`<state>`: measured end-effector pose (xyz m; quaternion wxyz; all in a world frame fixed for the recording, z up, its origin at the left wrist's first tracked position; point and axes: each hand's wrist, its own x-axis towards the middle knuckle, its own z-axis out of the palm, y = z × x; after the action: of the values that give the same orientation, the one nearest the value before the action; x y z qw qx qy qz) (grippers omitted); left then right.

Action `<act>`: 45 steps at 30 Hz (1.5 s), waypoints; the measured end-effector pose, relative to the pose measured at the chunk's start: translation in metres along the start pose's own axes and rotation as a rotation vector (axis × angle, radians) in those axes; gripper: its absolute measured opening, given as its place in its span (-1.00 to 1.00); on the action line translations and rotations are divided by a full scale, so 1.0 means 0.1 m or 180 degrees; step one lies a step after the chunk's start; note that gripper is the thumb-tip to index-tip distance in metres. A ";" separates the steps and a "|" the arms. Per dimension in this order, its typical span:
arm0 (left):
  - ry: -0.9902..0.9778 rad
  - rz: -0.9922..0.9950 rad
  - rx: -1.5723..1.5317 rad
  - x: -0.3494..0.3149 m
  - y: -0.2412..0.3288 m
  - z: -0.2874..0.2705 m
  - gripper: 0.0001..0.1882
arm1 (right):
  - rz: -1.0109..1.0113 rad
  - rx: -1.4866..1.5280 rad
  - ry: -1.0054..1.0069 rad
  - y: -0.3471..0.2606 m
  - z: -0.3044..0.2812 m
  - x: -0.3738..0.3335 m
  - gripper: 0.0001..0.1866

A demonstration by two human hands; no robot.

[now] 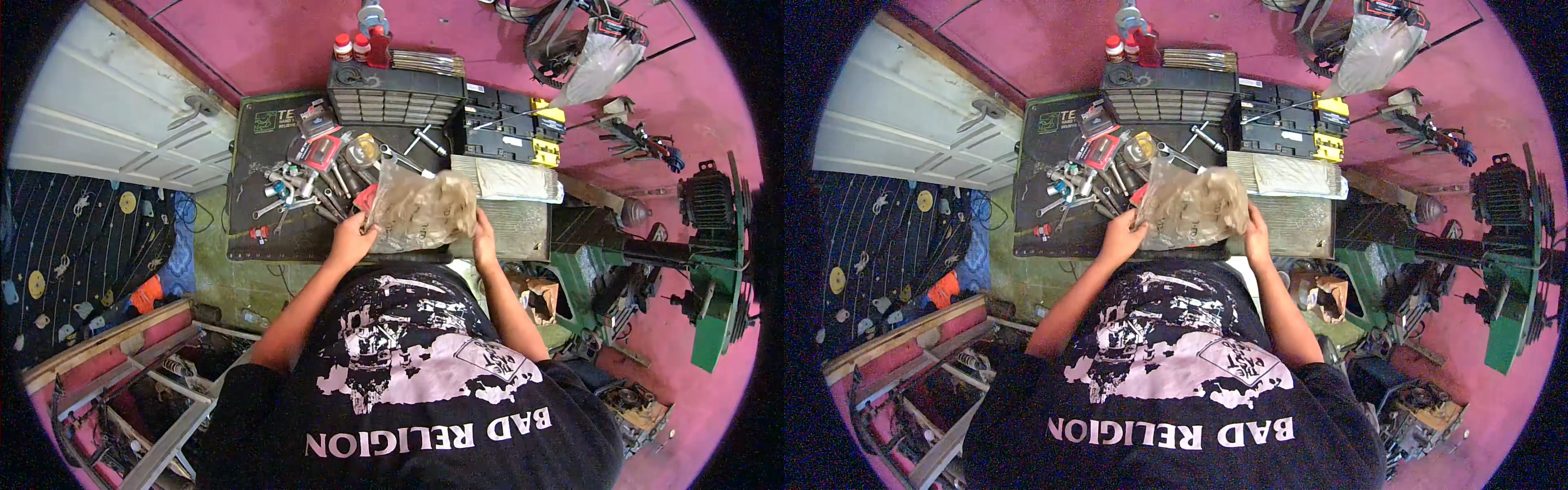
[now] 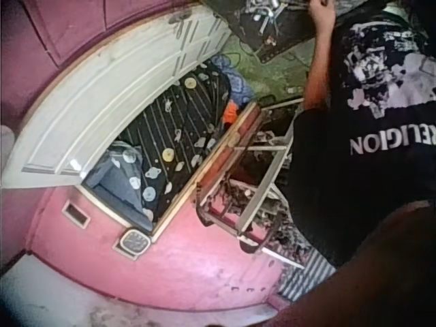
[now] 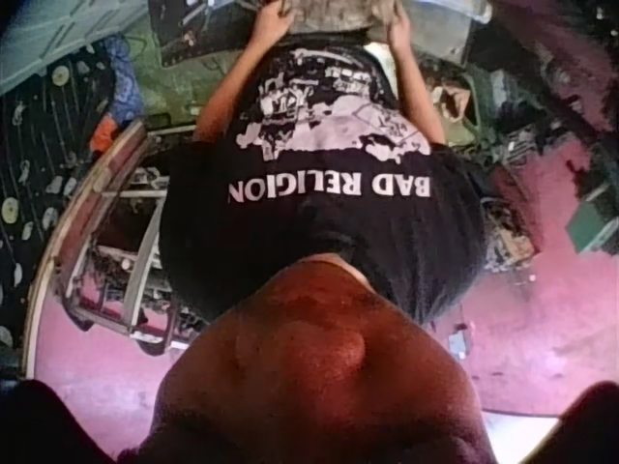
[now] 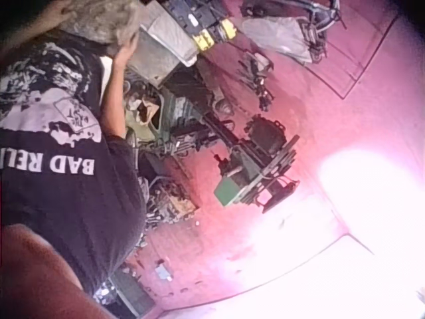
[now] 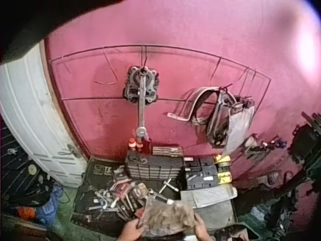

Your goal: The person organizes tools on a cluttered workbench. They pick up and place down various wrenches, sockets, and a metal brush, moving them around the surface. They also handle a plastic bag and a small red box, shifting items to clear space.

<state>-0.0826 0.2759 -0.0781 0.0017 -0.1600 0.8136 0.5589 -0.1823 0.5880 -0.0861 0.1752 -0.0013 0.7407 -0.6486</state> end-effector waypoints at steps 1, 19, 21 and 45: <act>0.0028 0.0079 -0.0099 0.00 0.05 -0.01 -0.75 | 0.0126 0.0443 0.0064 0.00 -0.04 0.03 -0.40; 0.0591 0.0367 -0.4674 -0.37 0.69 -1.48 -0.70 | -0.0758 -0.0632 0.0002 -0.90 0.37 0.60 -0.68; 0.0872 0.0105 -0.4439 -0.43 0.73 -1.41 -0.69 | -0.0961 -0.1165 0.0144 -0.75 0.42 0.73 -0.75; -0.1164 0.0588 0.2838 0.74 0.54 -0.79 -0.39 | -0.0190 -0.3242 0.1356 -0.42 0.88 -0.08 0.46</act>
<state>-0.1531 0.2019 -0.0126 0.1633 0.0300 0.9708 0.1730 -0.1617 0.4985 -0.0524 -0.0197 0.0244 0.9795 -0.1990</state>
